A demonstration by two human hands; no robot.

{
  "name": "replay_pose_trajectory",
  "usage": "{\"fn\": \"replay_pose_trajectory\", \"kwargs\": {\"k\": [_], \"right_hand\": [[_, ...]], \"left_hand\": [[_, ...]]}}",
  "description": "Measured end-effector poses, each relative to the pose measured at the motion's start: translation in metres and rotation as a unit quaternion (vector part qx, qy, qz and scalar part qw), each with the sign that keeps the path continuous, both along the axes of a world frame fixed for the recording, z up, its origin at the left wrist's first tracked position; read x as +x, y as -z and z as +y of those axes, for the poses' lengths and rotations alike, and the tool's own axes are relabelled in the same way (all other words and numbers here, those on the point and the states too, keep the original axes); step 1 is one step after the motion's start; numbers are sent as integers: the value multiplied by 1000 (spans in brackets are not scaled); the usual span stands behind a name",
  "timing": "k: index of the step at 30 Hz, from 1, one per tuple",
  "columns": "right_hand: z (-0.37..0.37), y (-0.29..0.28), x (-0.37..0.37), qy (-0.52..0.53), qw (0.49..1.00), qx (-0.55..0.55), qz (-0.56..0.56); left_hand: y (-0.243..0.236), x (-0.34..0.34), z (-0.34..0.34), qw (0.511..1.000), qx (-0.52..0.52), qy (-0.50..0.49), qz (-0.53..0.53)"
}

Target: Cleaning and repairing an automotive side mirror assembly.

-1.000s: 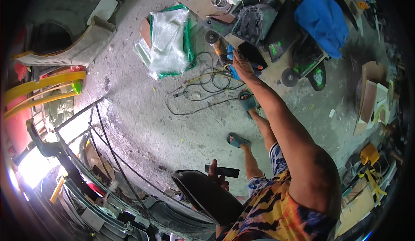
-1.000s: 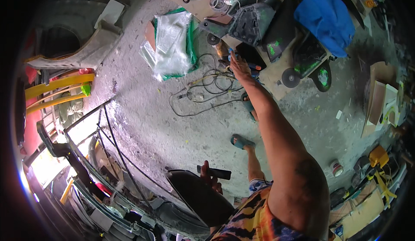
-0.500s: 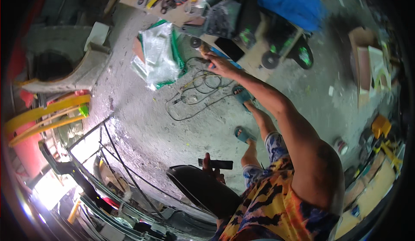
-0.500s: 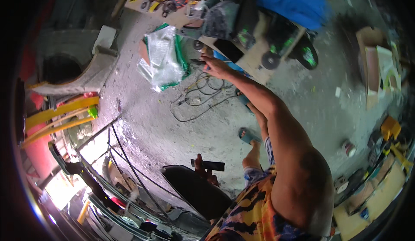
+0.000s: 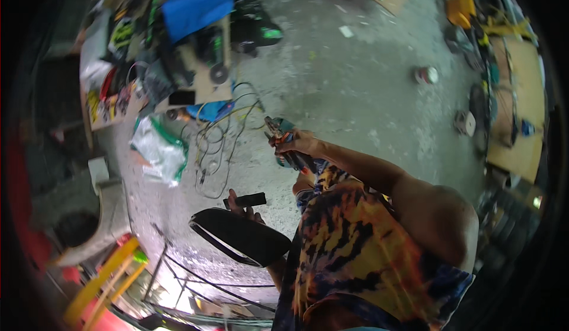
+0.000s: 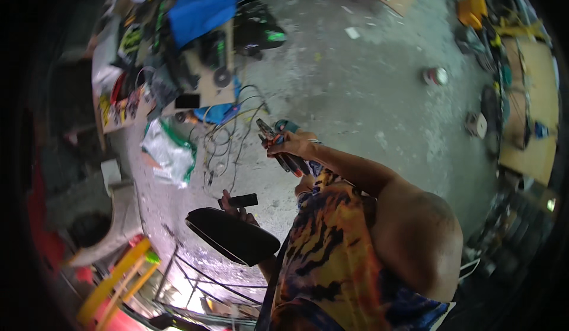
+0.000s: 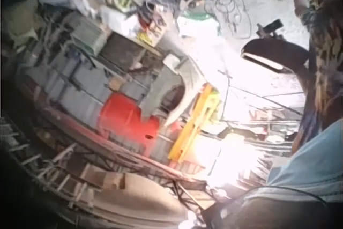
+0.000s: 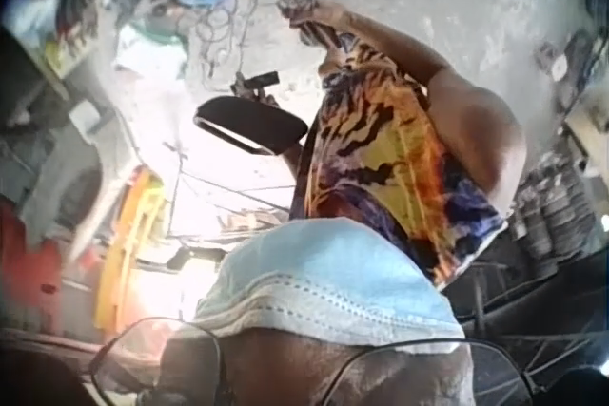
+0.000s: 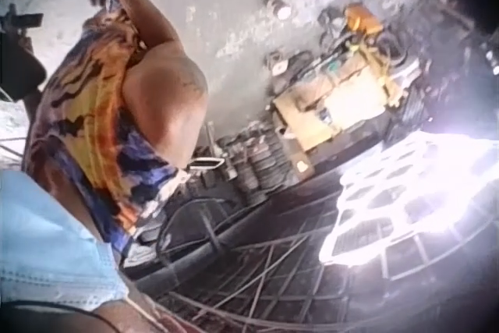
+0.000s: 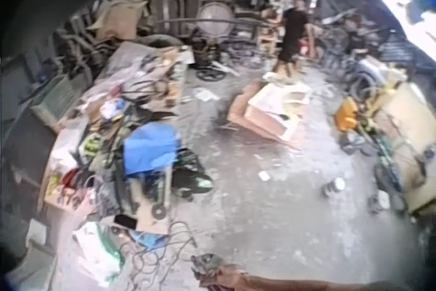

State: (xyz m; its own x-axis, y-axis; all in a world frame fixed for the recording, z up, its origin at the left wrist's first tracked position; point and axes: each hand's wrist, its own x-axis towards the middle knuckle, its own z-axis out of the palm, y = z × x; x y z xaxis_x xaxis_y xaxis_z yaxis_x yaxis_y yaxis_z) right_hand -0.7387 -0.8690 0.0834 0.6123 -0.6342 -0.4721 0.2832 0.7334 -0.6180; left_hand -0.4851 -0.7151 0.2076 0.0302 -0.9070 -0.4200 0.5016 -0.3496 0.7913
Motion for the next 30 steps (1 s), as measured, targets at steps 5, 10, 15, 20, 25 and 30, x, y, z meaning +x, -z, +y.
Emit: {"fn": "replay_pose_trajectory", "kwargs": {"k": [5,10,15,20,25,30], "right_hand": [[18,-10,-95,7,999,30,-11],[-9,-10,-153,-109,989,-75,-61],[-40,-1,-224,-66,980,-105,-158],[-67,-1,-333,-58,971,-42,-227],[-94,-16,-467,-57,996,-45,-56],[-121,46,-613,-14,999,-14,-46]], "left_hand": [[2,-89,-27,999,11,30,42],[30,-206,-58,996,46,25,74],[56,-348,-121,991,68,6,117],[59,-456,-126,985,51,-106,128],[80,-547,-131,961,-133,-110,217],[129,-639,-126,954,-159,-144,210]]}}
